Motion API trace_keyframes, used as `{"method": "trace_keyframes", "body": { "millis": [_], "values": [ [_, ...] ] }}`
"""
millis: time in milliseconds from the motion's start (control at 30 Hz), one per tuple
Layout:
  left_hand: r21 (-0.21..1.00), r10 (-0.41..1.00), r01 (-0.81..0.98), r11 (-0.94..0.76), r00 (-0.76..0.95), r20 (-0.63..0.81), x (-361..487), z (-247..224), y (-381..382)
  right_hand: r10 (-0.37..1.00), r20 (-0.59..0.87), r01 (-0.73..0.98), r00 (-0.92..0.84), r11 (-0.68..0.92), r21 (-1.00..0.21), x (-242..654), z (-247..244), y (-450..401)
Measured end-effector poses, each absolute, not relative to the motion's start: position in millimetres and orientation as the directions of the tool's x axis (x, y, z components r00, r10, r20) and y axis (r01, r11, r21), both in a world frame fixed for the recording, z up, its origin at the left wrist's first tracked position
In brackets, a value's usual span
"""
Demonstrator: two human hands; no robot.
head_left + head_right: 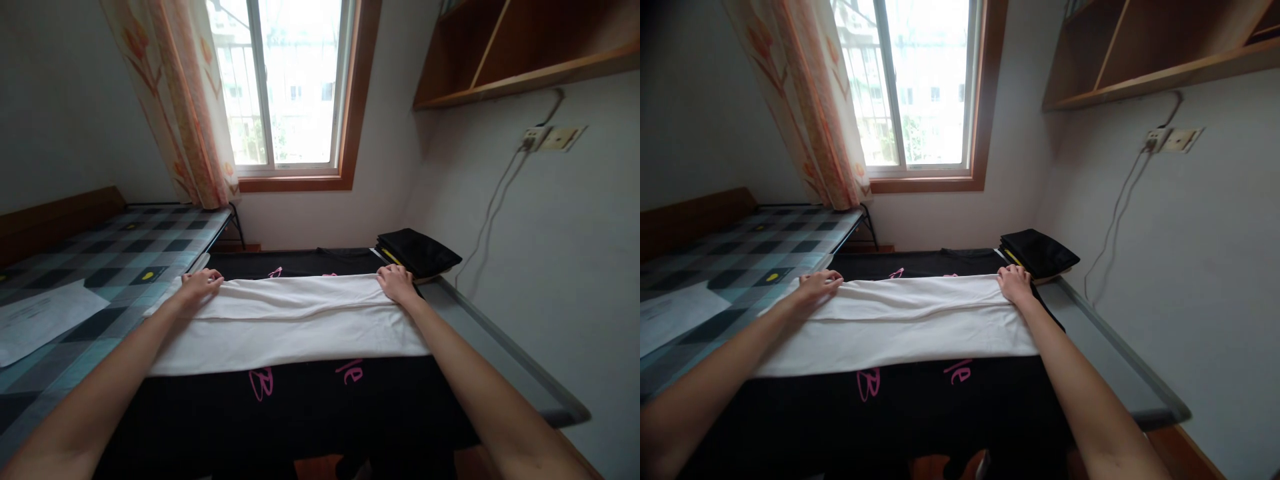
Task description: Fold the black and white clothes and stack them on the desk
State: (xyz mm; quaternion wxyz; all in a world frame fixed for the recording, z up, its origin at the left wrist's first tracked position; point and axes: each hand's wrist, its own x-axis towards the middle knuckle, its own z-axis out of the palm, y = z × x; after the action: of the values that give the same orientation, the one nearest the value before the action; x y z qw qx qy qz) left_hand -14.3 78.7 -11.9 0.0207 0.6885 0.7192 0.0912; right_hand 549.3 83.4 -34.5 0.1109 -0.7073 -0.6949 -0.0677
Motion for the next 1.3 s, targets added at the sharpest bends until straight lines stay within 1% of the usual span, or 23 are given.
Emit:
{"method": "trace_keyframes", "body": {
  "millis": [133,200,333,433,633,800,900,1033,1100,1200,1300],
  "values": [
    [0.186,0.997,0.981,0.064,-0.071,0.032,-34,-11,76,0.974,0.226,0.998,-0.022,0.035,-0.052,552,-36,85],
    [0.202,0.997,0.978,0.054,-0.065,0.051,-37,-14,73,0.972,0.232,0.998,-0.025,0.037,-0.045,553,-37,85],
    [0.153,0.978,0.988,-0.013,-0.020,0.207,-35,-25,64,0.955,0.296,0.999,-0.009,0.018,-0.028,553,-40,85],
    [0.106,0.950,0.994,-0.019,-0.015,0.312,-31,-31,61,0.938,0.345,1.000,-0.020,0.026,-0.011,552,-39,88],
    [0.056,0.919,0.998,0.031,-0.051,0.391,-26,-28,72,0.933,0.358,0.999,-0.021,0.011,0.031,547,-27,105],
    [0.057,0.869,0.992,0.116,-0.129,0.478,-17,-20,101,0.924,0.381,0.999,0.001,-0.021,0.048,544,-14,133],
    [0.070,0.863,0.983,0.167,-0.180,0.472,-11,-21,118,0.926,0.375,0.999,0.036,-0.044,0.012,542,-12,147],
    [0.059,0.900,0.982,0.177,-0.186,0.394,-6,-33,124,0.961,0.272,0.999,0.045,-0.048,0.002,541,-24,153],
    [0.076,0.884,0.977,0.198,-0.212,0.416,-4,-39,120,0.966,0.258,0.999,0.033,-0.033,-0.006,541,-32,152],
    [0.105,0.846,0.972,0.211,-0.235,0.479,-2,-44,110,0.936,0.347,0.998,0.054,-0.038,-0.052,539,-39,147],
    [0.123,0.849,0.972,0.201,-0.235,0.474,0,-46,98,0.887,0.455,0.995,0.071,-0.034,-0.089,528,-40,138]
  ]
}}
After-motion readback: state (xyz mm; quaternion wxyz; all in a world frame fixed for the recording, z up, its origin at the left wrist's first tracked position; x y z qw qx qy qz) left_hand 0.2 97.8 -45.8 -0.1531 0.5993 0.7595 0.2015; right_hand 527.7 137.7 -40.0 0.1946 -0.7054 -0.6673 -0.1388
